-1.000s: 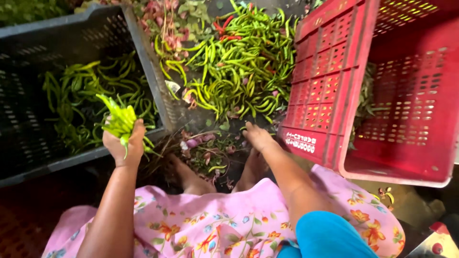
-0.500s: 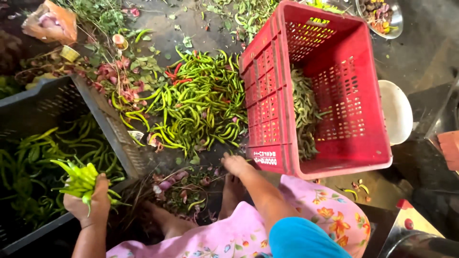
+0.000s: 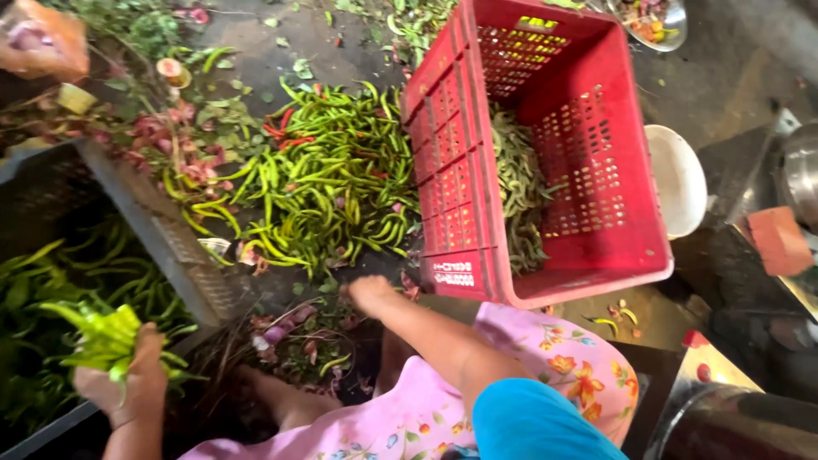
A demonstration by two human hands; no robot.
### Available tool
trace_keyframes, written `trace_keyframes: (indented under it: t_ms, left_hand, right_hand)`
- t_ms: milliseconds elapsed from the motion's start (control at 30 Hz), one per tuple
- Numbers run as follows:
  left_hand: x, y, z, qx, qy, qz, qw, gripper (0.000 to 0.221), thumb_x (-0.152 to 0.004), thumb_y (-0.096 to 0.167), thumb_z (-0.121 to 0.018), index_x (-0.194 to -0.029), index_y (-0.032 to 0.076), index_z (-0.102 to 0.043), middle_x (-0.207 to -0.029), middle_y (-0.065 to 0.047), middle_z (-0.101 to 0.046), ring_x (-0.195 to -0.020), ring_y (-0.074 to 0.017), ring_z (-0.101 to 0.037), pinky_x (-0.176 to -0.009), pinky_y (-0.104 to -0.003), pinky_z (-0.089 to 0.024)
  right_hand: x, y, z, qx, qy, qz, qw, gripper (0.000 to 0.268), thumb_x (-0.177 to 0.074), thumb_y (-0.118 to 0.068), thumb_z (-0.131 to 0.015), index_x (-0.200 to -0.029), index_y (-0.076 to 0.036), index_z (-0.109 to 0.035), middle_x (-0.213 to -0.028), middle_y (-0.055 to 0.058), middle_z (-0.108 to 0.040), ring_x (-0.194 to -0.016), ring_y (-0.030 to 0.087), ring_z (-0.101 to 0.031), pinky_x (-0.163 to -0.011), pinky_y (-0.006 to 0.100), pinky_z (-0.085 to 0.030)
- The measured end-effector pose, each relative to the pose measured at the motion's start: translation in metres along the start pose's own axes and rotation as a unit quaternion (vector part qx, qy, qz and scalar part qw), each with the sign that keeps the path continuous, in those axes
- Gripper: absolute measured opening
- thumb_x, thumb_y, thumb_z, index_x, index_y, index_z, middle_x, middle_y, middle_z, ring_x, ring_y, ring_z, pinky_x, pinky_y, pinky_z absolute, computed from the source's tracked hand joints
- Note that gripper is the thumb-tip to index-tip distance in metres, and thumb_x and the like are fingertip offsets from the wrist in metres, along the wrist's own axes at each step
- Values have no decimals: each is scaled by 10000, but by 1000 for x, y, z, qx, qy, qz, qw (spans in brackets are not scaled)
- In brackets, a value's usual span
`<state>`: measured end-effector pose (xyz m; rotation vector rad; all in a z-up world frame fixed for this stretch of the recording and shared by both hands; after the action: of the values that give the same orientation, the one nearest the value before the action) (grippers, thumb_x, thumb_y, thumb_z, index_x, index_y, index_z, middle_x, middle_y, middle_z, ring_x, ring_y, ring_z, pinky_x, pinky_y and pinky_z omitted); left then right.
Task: The person sits on the floor and sorts green chilies by hand, picking them from a pile and placing them into a black crate. Other vegetables like tomatoes and onions are visible in nearby crates, and other workers are present in the background.
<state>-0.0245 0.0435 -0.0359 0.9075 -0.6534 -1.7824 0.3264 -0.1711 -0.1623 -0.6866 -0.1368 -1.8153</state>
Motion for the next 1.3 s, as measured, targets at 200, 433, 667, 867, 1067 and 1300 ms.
trace_keyframes:
  t_ms: [200, 433, 667, 867, 1067, 1300]
  left_hand:
    - [8, 6, 2, 200, -15, 96, 975, 176, -1010, -13, -762, -1059, -60, -600, -976, -94, -722, -831, -164, -721, -762, -273, -557]
    - [4, 11, 2, 146, 2, 71, 987, 212, -974, -14, -787, -1102, -81, -633, -978, -121, -719, -827, -182, -711, -773, -282, -557]
    - [-5, 20, -4, 112, 2, 93, 989, 220, -959, 23, -840, -1057, -24, -648, -951, -79, -709, -808, -159, -671, -790, -328, -544]
    - [-1, 29, -1, 91, 34, 53, 994, 260, -875, 88, -854, -1055, 23, -679, -959, -51, -705, -837, -161, -650, -788, -334, -531]
    - [-8, 47, -4, 163, 33, 104, 981, 284, -855, 71, -832, -1078, 24, -663, -948, -37, -717, -812, -138, -672, -773, -291, -545]
    - [-3, 47, -5, 205, 36, 133, 969, 316, -850, 72, -827, -1111, 30, -653, -956, -20, -708, -817, -101, -650, -768, -270, -544]
  right_hand:
    - [-30, 100, -1, -37, 79, -248, 965, 245, -974, -125, -512, -1039, -47, -734, -1068, 217, -732, -992, 396, -727, -810, 519, -589]
    - [-40, 95, -35, 2, 99, -177, 979, 229, -944, -96, -518, -1009, -36, -729, -1056, 213, -728, -950, 393, -733, -772, 512, -598]
    - [-50, 94, -26, -379, 83, -108, 915, 300, -820, -264, -750, -883, 29, -734, -857, 185, -779, -759, 280, -732, -721, 435, -572]
    - [-30, 129, -41, -708, 94, -202, 670, 145, -890, -191, -576, -870, -74, -660, -750, 96, -635, -611, 230, -609, -525, 399, -483]
    - [-14, 135, -39, -561, 130, -240, 782, 83, -960, -198, -579, -942, -147, -642, -769, 93, -647, -605, 216, -577, -517, 363, -415]
    - [-23, 67, -13, -244, 55, 33, 968, 216, -875, -292, -721, -1047, -166, -761, -986, 98, -760, -933, 309, -722, -807, 436, -548]
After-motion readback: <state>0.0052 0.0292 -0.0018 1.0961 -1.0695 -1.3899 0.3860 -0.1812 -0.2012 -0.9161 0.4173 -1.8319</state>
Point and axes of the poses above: each hand's wrist, its own x-axis away from the middle knuckle, its own z-axis out of the back of the hand, y = z × x, the point moved 3 cm from there along -x, towards the middle knuckle
